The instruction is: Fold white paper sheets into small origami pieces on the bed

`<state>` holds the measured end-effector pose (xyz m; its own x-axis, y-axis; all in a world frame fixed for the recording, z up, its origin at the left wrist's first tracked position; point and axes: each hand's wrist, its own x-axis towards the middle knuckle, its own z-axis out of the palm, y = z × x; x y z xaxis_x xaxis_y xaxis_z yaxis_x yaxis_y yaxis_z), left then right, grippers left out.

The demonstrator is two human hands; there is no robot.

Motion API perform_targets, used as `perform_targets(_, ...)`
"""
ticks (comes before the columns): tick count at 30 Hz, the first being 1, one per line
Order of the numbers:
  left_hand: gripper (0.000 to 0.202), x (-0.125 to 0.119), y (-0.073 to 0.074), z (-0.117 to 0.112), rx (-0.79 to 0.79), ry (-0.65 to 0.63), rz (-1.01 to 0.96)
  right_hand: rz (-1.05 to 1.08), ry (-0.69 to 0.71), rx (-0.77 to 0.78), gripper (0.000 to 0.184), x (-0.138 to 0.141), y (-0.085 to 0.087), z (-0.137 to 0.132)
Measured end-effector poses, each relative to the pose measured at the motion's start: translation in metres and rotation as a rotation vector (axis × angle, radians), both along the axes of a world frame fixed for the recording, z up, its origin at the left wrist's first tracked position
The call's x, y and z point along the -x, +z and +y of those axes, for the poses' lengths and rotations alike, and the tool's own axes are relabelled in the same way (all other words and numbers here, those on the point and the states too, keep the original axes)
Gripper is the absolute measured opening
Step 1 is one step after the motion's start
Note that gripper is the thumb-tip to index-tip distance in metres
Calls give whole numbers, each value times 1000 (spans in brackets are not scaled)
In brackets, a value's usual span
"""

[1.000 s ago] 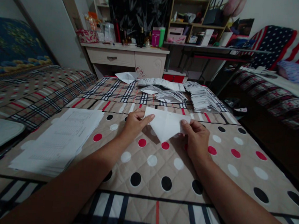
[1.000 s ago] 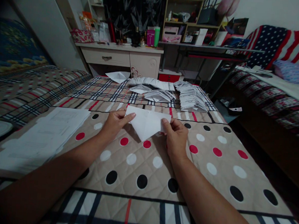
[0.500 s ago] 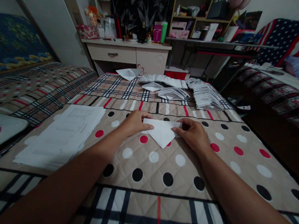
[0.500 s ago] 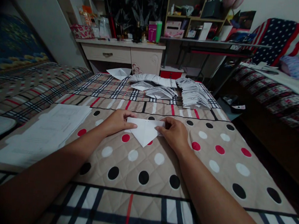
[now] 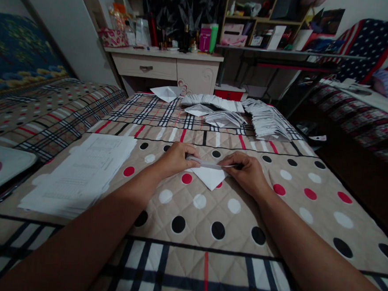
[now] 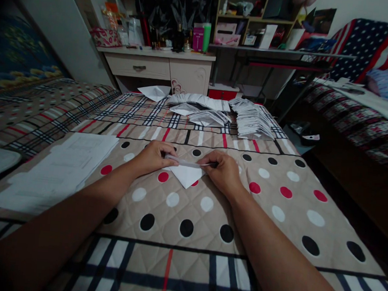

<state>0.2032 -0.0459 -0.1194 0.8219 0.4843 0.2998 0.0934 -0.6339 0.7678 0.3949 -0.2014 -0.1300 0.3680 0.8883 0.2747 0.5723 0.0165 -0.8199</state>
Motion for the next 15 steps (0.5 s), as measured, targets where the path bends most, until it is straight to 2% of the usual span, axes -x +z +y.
perform_targets(6,9,6,4,4,-69,-125,8,-194,46,-52,36,1,2,-2)
perform_targets(15,13,12,14,7,-97,-183,31,-392,53,-55,33,3,4,-4)
